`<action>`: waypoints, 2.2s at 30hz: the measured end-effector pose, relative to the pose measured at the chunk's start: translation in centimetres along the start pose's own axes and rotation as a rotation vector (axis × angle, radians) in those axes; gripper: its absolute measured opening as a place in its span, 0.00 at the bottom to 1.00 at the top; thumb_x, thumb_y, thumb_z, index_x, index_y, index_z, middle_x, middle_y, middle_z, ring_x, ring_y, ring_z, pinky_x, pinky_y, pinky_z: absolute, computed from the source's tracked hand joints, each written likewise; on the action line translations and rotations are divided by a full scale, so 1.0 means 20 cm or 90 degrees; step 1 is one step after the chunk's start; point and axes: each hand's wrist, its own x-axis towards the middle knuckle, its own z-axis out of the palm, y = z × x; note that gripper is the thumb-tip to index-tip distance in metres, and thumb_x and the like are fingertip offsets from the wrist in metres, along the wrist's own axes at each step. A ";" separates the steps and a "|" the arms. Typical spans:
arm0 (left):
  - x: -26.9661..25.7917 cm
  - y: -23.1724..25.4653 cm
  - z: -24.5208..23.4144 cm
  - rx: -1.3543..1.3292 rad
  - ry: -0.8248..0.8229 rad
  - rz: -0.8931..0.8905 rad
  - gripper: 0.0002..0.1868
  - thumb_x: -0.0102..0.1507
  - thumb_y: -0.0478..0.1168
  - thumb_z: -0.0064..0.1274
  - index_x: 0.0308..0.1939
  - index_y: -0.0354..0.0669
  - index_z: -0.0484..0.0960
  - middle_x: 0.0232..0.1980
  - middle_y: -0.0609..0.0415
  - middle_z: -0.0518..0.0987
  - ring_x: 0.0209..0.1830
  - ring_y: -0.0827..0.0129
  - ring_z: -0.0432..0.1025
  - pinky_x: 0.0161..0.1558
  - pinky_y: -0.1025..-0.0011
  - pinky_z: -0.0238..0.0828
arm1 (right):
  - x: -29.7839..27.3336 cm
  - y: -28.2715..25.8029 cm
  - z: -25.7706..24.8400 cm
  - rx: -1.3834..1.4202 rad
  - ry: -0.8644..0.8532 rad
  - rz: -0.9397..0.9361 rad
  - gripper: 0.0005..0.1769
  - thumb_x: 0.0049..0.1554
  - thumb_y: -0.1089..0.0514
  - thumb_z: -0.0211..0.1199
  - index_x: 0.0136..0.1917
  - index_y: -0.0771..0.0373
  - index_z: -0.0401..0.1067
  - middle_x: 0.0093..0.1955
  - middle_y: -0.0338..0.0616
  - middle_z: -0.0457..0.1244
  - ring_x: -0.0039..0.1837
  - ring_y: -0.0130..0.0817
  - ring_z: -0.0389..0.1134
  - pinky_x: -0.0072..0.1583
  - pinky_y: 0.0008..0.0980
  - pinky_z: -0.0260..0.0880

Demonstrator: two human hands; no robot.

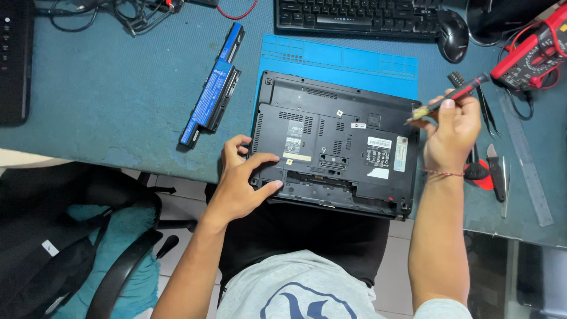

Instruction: The person removes the laptop battery and then uses a screwdriver to unscrew and remove the hard drive from the bottom of the laptop. They place the removed components on the workbench.

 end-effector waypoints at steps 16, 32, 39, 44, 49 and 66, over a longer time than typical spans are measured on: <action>-0.02 -0.02 0.02 -0.036 0.062 0.041 0.15 0.50 0.47 0.64 0.40 0.58 0.82 0.64 0.50 0.56 0.61 0.53 0.57 0.62 0.64 0.56 | -0.56 0.01 0.73 0.155 -0.373 0.038 0.17 0.58 0.66 0.51 0.60 0.69 0.55 0.46 0.55 0.61 0.45 0.47 0.71 0.46 0.44 0.79; -0.01 -0.04 0.02 -0.025 0.068 0.057 0.16 0.50 0.48 0.64 0.40 0.57 0.82 0.64 0.51 0.57 0.60 0.54 0.58 0.60 0.65 0.58 | -0.57 0.03 0.73 0.118 -0.466 -0.105 0.16 0.56 0.71 0.52 0.58 0.77 0.59 0.43 0.58 0.63 0.42 0.41 0.71 0.45 0.41 0.77; -0.01 -0.03 0.02 -0.038 0.074 0.050 0.16 0.49 0.49 0.65 0.40 0.57 0.82 0.64 0.51 0.57 0.60 0.54 0.58 0.60 0.66 0.58 | -0.57 0.03 0.73 0.108 -0.473 -0.131 0.15 0.56 0.70 0.53 0.57 0.76 0.61 0.42 0.57 0.64 0.41 0.39 0.70 0.44 0.38 0.76; -0.01 -0.03 0.01 -0.035 0.078 0.049 0.17 0.49 0.49 0.65 0.40 0.57 0.82 0.63 0.51 0.58 0.59 0.55 0.59 0.59 0.66 0.58 | -0.57 0.04 0.73 0.090 -0.478 -0.149 0.15 0.55 0.72 0.54 0.57 0.76 0.62 0.42 0.55 0.65 0.41 0.38 0.71 0.43 0.35 0.76; -0.01 -0.02 0.01 -0.042 0.078 0.045 0.16 0.49 0.49 0.66 0.39 0.57 0.82 0.63 0.51 0.58 0.59 0.54 0.59 0.59 0.66 0.58 | -0.57 0.05 0.72 0.096 -0.475 -0.174 0.15 0.53 0.73 0.56 0.55 0.76 0.63 0.42 0.55 0.65 0.42 0.37 0.71 0.43 0.34 0.75; 0.00 -0.04 0.02 -0.023 0.078 0.029 0.16 0.49 0.52 0.65 0.38 0.58 0.81 0.63 0.52 0.58 0.59 0.57 0.60 0.60 0.68 0.59 | -0.48 -0.23 0.76 -0.251 -0.492 -0.568 0.10 0.56 0.63 0.60 0.53 0.62 0.72 0.33 0.43 0.65 0.33 0.41 0.67 0.38 0.32 0.70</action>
